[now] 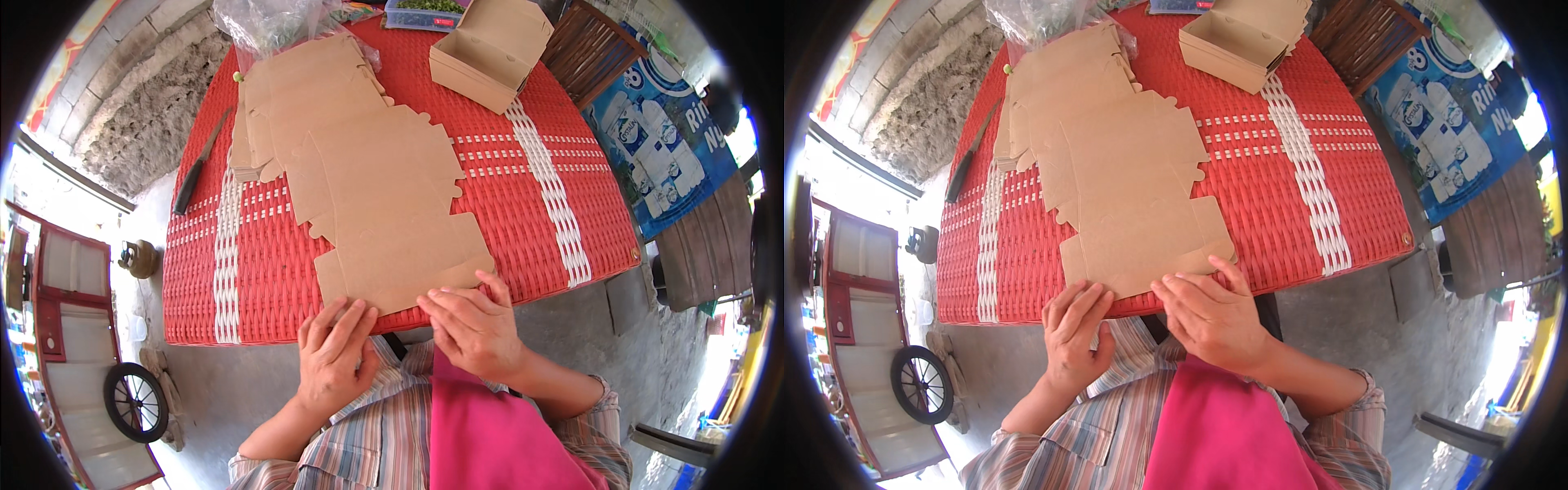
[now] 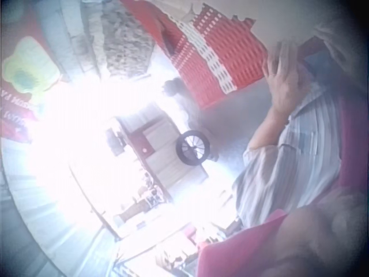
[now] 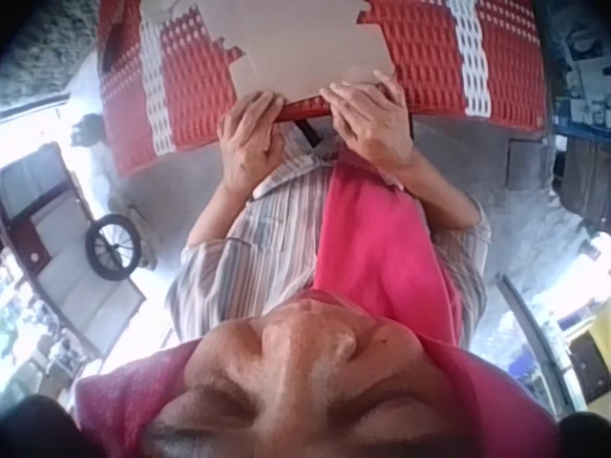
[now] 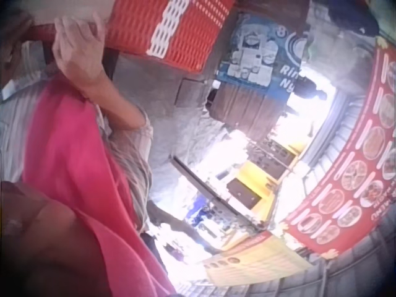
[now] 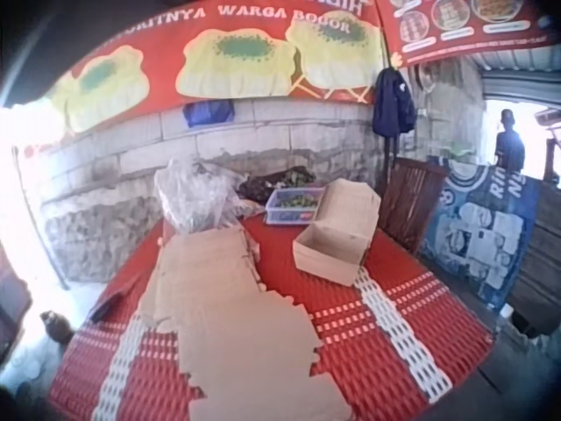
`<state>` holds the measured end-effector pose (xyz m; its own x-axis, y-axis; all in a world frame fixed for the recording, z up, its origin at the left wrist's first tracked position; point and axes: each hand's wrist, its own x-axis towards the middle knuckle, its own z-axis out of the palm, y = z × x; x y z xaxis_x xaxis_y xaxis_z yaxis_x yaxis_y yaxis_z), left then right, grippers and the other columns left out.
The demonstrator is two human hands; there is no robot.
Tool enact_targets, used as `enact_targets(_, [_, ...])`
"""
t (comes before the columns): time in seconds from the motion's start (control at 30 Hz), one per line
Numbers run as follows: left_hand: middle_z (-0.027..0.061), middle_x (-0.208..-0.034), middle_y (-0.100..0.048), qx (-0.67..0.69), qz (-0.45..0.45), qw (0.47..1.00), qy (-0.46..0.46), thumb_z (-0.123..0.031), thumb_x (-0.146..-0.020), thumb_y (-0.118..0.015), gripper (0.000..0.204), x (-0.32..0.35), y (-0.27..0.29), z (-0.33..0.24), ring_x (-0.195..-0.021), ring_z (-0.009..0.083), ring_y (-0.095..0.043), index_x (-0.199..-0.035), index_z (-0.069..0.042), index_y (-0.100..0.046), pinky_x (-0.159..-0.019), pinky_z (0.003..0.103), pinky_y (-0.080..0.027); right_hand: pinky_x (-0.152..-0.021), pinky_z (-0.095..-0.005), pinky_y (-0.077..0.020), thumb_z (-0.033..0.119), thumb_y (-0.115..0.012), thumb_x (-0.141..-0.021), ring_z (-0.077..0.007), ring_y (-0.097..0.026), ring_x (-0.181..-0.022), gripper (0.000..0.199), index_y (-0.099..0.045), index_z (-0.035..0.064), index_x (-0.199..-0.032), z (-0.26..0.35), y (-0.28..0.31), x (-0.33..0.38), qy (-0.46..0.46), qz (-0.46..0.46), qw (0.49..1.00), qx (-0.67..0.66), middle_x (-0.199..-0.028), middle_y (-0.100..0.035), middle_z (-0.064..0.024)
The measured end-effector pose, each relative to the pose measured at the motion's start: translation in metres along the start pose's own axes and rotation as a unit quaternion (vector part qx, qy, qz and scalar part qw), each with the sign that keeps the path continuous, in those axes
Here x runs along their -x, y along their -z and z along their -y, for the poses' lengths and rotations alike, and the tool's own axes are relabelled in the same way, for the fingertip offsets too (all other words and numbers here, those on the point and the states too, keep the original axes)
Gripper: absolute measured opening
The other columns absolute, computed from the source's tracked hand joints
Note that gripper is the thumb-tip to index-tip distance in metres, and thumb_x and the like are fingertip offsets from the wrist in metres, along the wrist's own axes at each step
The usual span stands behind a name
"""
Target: The person assembles flat cardboard pieces into small rectangular boxes by hand. They fold the sides and tuck the tabs into slots to form the box structure, then stack the completed boxes on a red woven mat.
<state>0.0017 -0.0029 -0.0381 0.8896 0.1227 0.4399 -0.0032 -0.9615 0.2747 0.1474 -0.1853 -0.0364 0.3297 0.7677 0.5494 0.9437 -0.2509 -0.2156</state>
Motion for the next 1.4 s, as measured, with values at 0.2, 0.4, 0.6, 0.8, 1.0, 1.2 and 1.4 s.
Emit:
enact_targets(0.2, [0.0077, -0.129, -0.058, -0.004, -0.017, 1.0, 0.01, -0.001, -0.069, -0.062, 0.048, 0.009, 0.01, 0.011, -0.12, 0.0312, -0.054, -0.116, -0.005, -0.068, -0.097, 0.043, -0.041, -0.109, -0.0452, -0.0316, 0.01, -0.068, -0.079, -0.0157, -0.064, -0.092, 0.029, -0.071, 0.0075, -0.108, -0.023, 0.013, 0.012, -0.035, -0.016, 0.999, -0.001, -0.102, -0.066, -0.0021])
enact_targets(0.4, [0.0183, -0.131, -0.056, 0.06, -0.038, 0.996, 0.054, -0.001, -0.072, -0.068, 0.044, 0.005, 0.013, 0.014, -0.127, 0.0373, -0.05, -0.116, -0.002, -0.063, -0.102, 0.045, -0.04, -0.112, -0.0472, -0.0274, 0.022, -0.07, -0.083, -0.018, -0.06, -0.101, 0.039, -0.064, 0.007, -0.119, -0.029, 0.026, 0.011, -0.057, 0.042, 0.997, -0.034, -0.11, -0.063, -0.0042])
enact_targets(0.6, [0.0139, -0.119, -0.061, 0.186, -0.016, 0.97, 0.157, -0.002, -0.074, -0.074, 0.033, -0.001, 0.018, 0.017, -0.122, 0.035, -0.055, -0.105, -0.004, -0.064, -0.103, 0.044, -0.041, -0.115, -0.0515, -0.0209, 0.049, -0.078, -0.073, -0.029, -0.043, -0.128, 0.093, -0.039, 0.0066, -0.145, -0.047, 0.049, 0.017, -0.136, -0.016, 0.989, -0.062, -0.134, -0.048, -0.0138])
enact_targets(0.8, [0.0086, -0.112, -0.068, 0.152, 0.017, 0.983, -0.105, 0.003, -0.07, -0.073, 0.024, 0.018, 0.031, 0.031, -0.12, 0.0337, -0.059, -0.086, -0.006, -0.058, -0.102, 0.049, -0.045, -0.119, -0.0501, -0.0113, 0.027, -0.086, -0.062, -0.024, -0.032, -0.143, 0.092, -0.045, 0.0157, -0.144, -0.05, 0.07, 0.026, -0.103, 0.115, 0.985, -0.083, -0.147, -0.043, -0.0028])
enact_targets(1.0, [0.0064, -0.126, -0.064, 0.197, 0.078, 0.972, -0.105, -0.003, -0.07, -0.076, 0.035, 0.035, 0.036, 0.024, -0.128, 0.0303, -0.053, -0.101, -0.013, -0.062, -0.11, 0.049, -0.036, -0.119, -0.0487, -0.0129, 0.016, -0.074, -0.075, -0.0181, -0.042, -0.137, 0.057, -0.062, 0.027, -0.129, -0.04, 0.054, 0.036, 0.024, 0.16, 0.986, -0.029, -0.14, -0.053, 0.0027])
enact_targets(1.2, [0.0013, -0.138, -0.057, 0.022, 0.147, 0.985, -0.086, -0.004, -0.071, -0.074, 0.055, 0.005, 0.045, 0.035, -0.134, 0.0236, -0.047, -0.124, -0.017, -0.065, -0.115, 0.049, -0.026, -0.116, -0.0489, -0.0205, 0.016, -0.071, -0.079, -0.0169, -0.052, -0.128, 0.043, -0.067, 0.0256, -0.121, -0.038, 0.042, 0.037, -0.009, 0.106, 0.987, -0.122, -0.13, -0.061, 0.0031])
enact_targets(1.4, [0.0066, -0.108, -0.071, 0.177, 0.024, 0.984, -0.018, -0.001, -0.071, -0.074, 0.034, -0.011, 0.025, 0.041, -0.109, 0.0255, -0.065, -0.104, -0.006, -0.071, -0.104, 0.046, -0.04, -0.113, -0.0491, -0.0246, 0.017, -0.076, -0.077, -0.0208, -0.065, -0.109, 0.034, -0.069, 0.015, -0.111, -0.041, 0.033, 0.031, -0.064, 0.023, 0.983, -0.173, -0.111, -0.07, -0.0004])
